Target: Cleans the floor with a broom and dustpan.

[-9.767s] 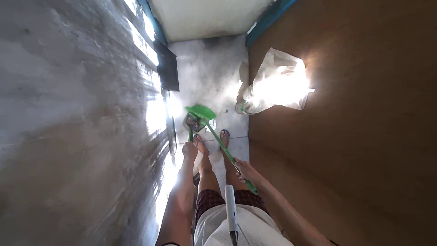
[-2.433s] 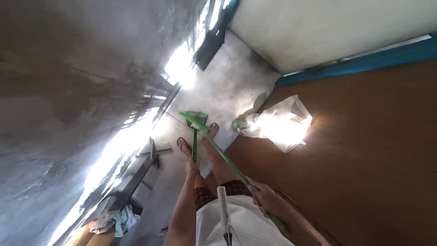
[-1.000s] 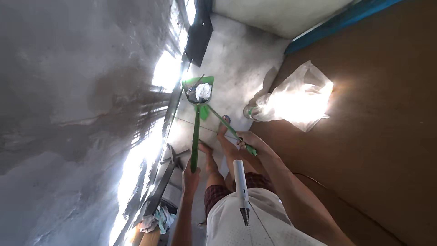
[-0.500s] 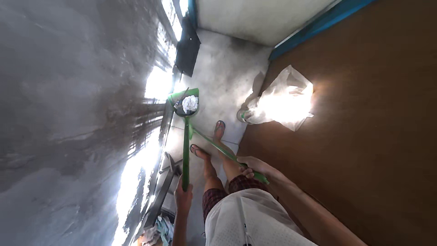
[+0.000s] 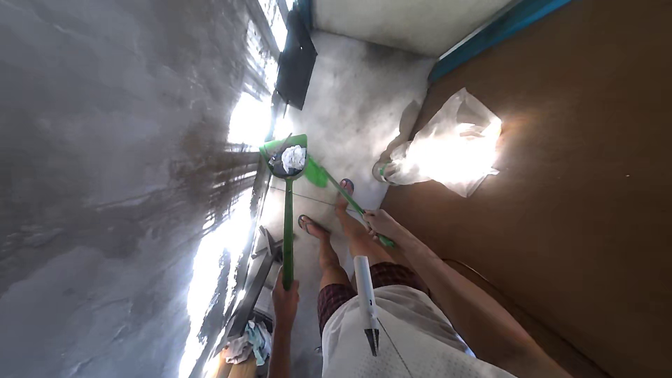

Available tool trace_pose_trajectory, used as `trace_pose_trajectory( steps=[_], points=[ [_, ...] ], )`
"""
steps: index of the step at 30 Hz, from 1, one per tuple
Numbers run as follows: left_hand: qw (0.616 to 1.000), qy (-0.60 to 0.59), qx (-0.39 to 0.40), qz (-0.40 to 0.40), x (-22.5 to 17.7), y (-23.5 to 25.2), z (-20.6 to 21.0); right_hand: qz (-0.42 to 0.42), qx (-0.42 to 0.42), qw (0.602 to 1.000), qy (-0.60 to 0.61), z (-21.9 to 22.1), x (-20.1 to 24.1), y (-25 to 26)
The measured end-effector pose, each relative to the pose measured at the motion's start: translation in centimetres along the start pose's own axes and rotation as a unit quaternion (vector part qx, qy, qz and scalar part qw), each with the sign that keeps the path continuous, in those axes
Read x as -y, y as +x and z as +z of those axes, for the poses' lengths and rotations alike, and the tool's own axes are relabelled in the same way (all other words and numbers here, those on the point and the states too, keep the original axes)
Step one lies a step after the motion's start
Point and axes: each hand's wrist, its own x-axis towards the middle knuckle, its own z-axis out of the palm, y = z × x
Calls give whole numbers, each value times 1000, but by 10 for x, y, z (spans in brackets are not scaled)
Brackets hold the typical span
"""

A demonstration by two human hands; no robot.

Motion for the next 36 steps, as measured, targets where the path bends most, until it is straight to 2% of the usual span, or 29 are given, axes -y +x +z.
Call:
trace_pose_trajectory(
  steps=[4,9,12,15,19,24,28,32,36],
  points=[
    [1000,-1,1,1,2,-2,3,-8,-17,1000,14,11,-5,-38],
    [1000,-8,2,13,0,-6,8,32,51,996,66,4,-19,-84],
    [1000,-11,2,19,-2,-6,10,60,117,984,119,6,-29,-74],
    [1000,-13,2,18,-8,-6,12,78,150,977,132,13,-27,-36],
    [1000,16,3,1,-18,-7,13,47,87,988,115,10,4,-6],
    [1000,23,5,4,-24,-7,18,-10,-15,995,98,-33,40,8],
    [1000,-1,6,15,-28,-3,25,-38,-43,994,96,-63,60,12],
    [1000,2,9,14,-29,2,30,-40,-7,967,252,-97,76,-16],
    [1000,15,8,22,-29,3,34,-44,117,892,434,-140,80,-38]
  ],
)
